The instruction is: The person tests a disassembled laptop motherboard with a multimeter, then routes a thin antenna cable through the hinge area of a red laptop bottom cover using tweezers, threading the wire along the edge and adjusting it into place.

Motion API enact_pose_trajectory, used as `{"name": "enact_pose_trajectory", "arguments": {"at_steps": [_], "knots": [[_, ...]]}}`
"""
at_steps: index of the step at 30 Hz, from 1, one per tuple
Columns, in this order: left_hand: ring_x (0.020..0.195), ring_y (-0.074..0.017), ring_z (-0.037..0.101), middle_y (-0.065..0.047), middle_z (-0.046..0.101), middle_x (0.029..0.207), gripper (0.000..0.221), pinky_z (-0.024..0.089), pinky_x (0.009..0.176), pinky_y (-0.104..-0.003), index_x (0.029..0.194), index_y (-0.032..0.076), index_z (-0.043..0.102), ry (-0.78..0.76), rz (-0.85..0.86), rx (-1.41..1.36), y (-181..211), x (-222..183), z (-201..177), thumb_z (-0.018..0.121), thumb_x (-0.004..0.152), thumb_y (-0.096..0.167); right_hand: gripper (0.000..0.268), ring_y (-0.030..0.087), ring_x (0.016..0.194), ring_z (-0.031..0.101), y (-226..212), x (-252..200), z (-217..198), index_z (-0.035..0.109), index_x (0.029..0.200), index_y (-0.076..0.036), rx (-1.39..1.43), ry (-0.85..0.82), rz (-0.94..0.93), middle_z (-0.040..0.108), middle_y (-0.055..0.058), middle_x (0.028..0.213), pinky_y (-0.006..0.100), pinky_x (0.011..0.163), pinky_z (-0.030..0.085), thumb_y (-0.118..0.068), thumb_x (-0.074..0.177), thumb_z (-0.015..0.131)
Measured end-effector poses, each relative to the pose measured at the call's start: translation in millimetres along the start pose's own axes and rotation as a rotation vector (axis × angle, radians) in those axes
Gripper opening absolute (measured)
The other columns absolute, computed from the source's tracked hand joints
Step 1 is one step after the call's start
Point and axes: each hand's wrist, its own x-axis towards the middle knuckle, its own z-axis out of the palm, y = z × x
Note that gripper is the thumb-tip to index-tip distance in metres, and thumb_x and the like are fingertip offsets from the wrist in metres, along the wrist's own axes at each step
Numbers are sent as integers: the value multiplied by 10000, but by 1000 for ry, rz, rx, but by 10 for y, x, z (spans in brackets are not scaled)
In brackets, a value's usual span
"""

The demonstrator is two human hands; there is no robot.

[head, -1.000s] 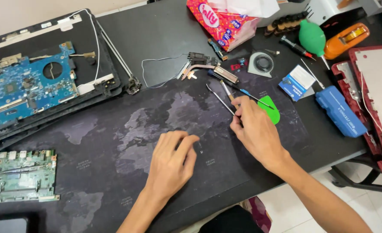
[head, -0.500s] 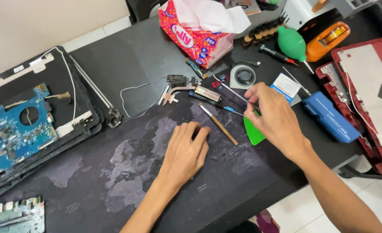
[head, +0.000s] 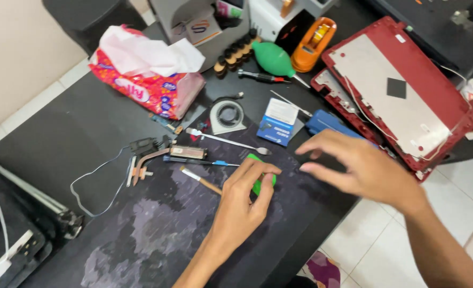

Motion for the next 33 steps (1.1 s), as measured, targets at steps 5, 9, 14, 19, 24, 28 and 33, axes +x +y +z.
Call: {"name": "enact_pose_trajectory", "arguments": {"at_steps": [5, 9, 14, 19, 24, 28, 33], "knots": [[934, -197, 714, -108, 732, 998, 176, 565, 850, -333, 1080, -13, 692, -149, -222, -484, -39, 417, 591, 572, 1026, 104, 330, 271, 1016, 699, 1140, -416, -739, 713, 1199, -33, -317, 293, 223, 697, 153, 1133, 379, 874, 539, -272, 972, 740], [1018, -195, 703, -136, 720, 1093, 272, 563, 936, -341, 1182, -51, 646, -254, -493, -1004, 15, 712, 1094, 521, 1039, 143, 436, 310, 960, 694, 2314, -863, -1094, 718, 1236, 13, -608, 462, 418, 669, 212, 1090, 400, 888, 556, -385, 1089, 819], [1103, -168, 652, -134, 653, 1217, 407, 527, 990, -327, 1348, -57, 534, -321, -593, -1094, 117, 832, 1730, 539, 998, 152, 433, 288, 951, 708, 2391, -868, -1095, 736, 1178, -5, -449, 486, 469, 671, 192, 1078, 396, 858, 563, -401, 1016, 801], [1135, -129, 563, -79, 601, 1236, 571, 439, 1024, -328, 1450, -3, 413, -249, -699, -1111, 213, 974, 1983, 593, 939, 177, 442, 287, 915, 675, 2495, -829, -1005, 804, 1123, -55, -756, 473, 406, 693, 164, 1013, 446, 980, 451, -472, 978, 836], [1158, -149, 514, -62, 598, 1201, 586, 363, 1047, -318, 1392, -48, 446, -81, -758, -1209, 245, 1036, 2162, 618, 871, 156, 397, 230, 929, 686, 2650, -703, -1037, 786, 1109, -43, -531, 471, 434, 748, 112, 930, 436, 958, 405, -440, 1080, 787], [1170, -141, 522, -66, 590, 1205, 612, 363, 1065, -309, 1395, -41, 435, -57, -778, -1208, 343, 1041, 2177, 631, 849, 154, 411, 146, 792, 667, 2761, -657, -1157, 754, 1094, -16, -260, 493, 581, 721, 86, 921, 299, 779, 510, -423, 1035, 775], [1140, -131, 517, -68, 588, 1178, 714, 361, 1016, -313, 1457, 95, 311, -38, -808, -1173, 408, 1051, 2081, 661, 836, 141, 424, 107, 714, 619, 2900, -736, -1277, 739, 1110, 75, -191, 480, 564, 714, 132, 857, 274, 699, 498, -348, 1127, 773]]}}
